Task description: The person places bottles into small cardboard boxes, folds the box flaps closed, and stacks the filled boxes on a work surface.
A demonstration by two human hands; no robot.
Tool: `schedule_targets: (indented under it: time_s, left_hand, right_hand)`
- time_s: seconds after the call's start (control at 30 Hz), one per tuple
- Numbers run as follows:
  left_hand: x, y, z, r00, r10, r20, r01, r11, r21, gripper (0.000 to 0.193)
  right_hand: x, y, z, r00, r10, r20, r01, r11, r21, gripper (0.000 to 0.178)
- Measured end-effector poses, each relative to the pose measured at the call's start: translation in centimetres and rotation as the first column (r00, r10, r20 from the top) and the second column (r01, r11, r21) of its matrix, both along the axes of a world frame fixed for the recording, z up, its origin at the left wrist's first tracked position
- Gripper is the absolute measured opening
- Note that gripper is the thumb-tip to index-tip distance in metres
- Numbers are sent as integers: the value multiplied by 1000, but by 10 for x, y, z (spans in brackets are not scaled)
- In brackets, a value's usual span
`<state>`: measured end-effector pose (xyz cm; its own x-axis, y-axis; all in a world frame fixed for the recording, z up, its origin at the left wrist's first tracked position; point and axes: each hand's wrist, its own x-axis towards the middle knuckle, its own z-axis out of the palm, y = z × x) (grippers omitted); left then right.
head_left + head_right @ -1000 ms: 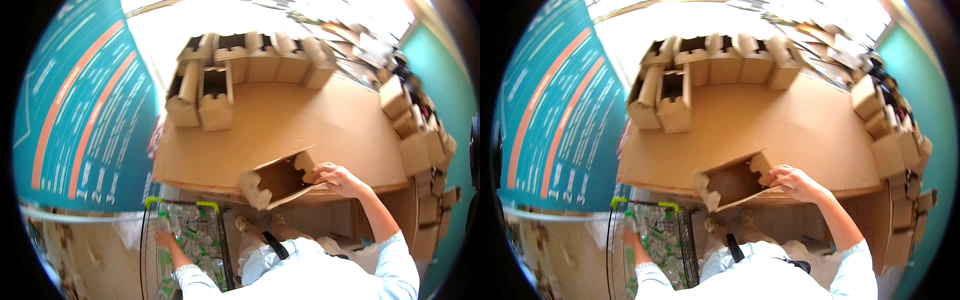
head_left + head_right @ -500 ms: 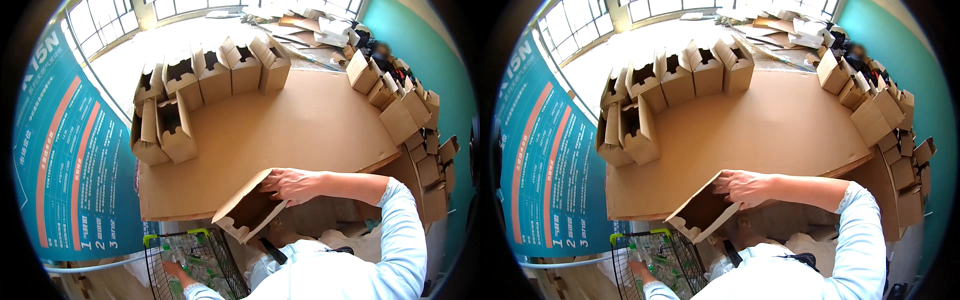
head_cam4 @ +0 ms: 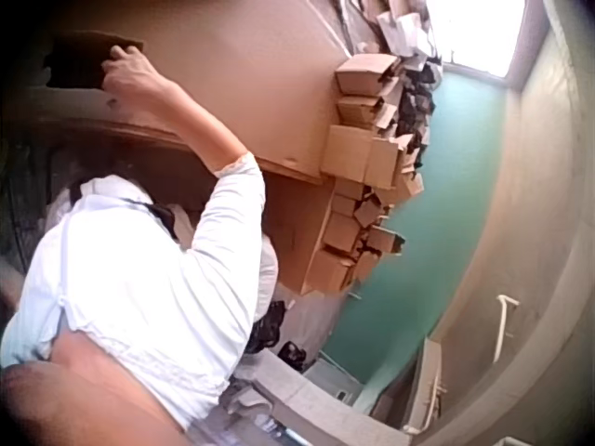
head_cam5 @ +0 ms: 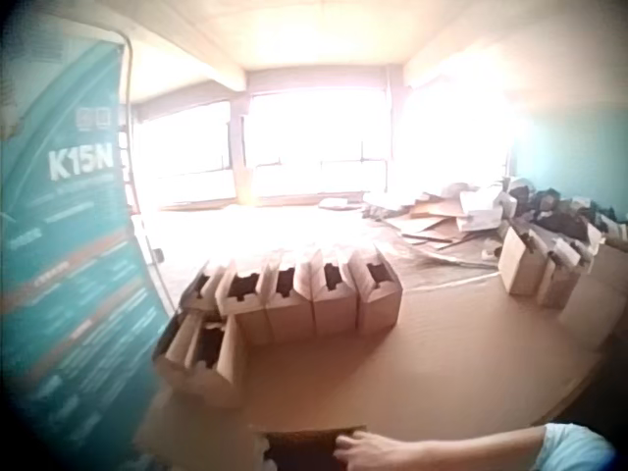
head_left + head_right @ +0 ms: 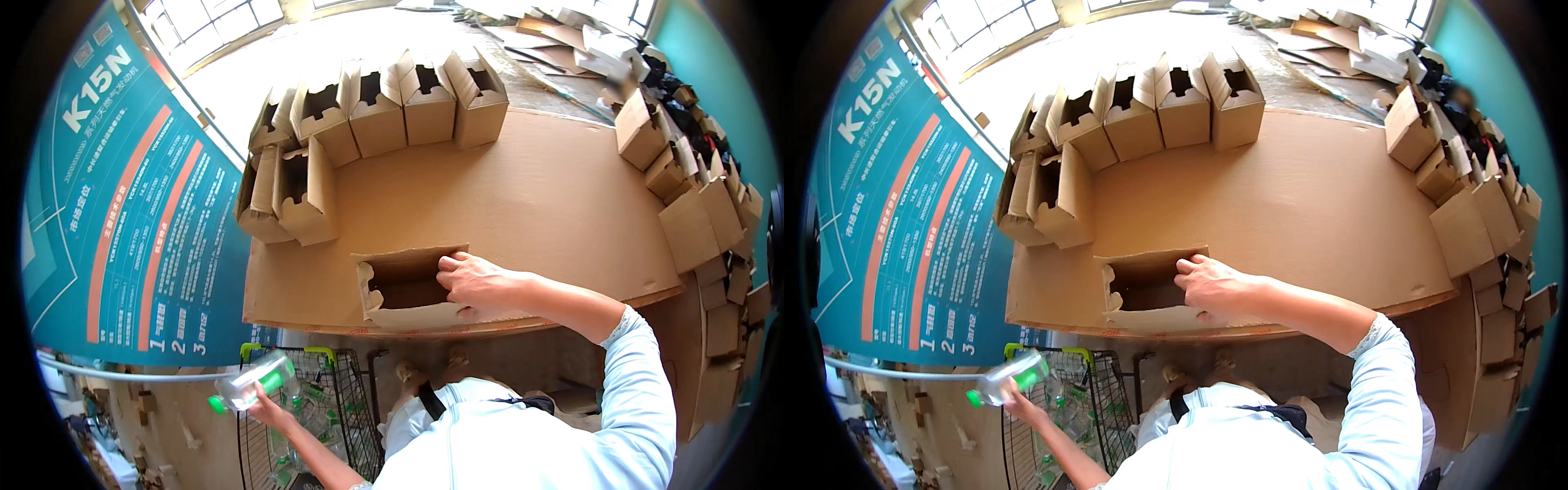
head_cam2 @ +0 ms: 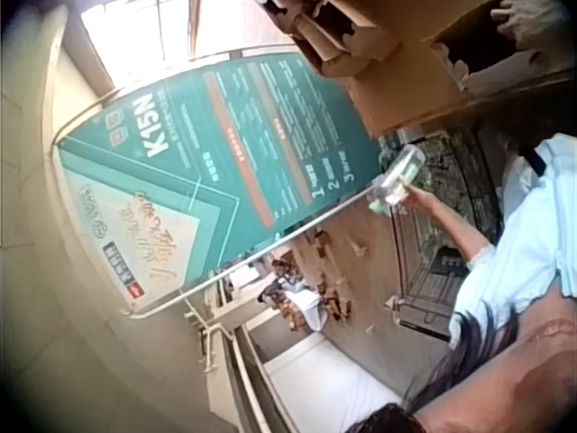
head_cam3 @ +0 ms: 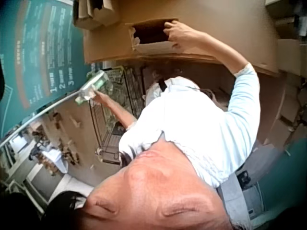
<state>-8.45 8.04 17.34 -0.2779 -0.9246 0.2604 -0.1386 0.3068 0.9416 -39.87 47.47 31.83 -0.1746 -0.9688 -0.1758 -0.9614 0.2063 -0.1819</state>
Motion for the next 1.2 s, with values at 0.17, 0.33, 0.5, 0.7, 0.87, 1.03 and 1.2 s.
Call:
schedule_targets:
  time_s: [0.17,0.33,0.5,0.7,0.87,1.03,1.2]
  left_hand:
    - [-108,82,112,689,-389,-611,532,844,62,88]
    - [-213,182,172,513,-847,-142,854,520,-22,63]
    - [-247,193,159,175,-800,574,967,249,51,65]
    - [-283,197,160,-315,-411,855,941,-14,339,67]
    - [-296,206,158,-458,-326,827,881,-40,471,67]
    - [-301,197,154,-439,-318,840,893,-58,445,72]
    - [-298,200,106,-446,65,893,893,-34,449,37]
  right_hand:
    - [-3,15,-18,1000,31,-7,-31,994,-103,20]
    - [-4,27,-21,1000,-18,-19,15,986,-163,18]
    - [14,35,-18,991,-113,-75,90,960,-264,19]
    - [31,40,-42,974,-183,133,225,834,-504,13]
    - [37,46,-50,949,-307,72,291,766,-573,16]
    - [27,66,-39,840,-539,60,454,637,-623,20]
    - [23,72,-59,883,-450,133,444,709,-548,21]
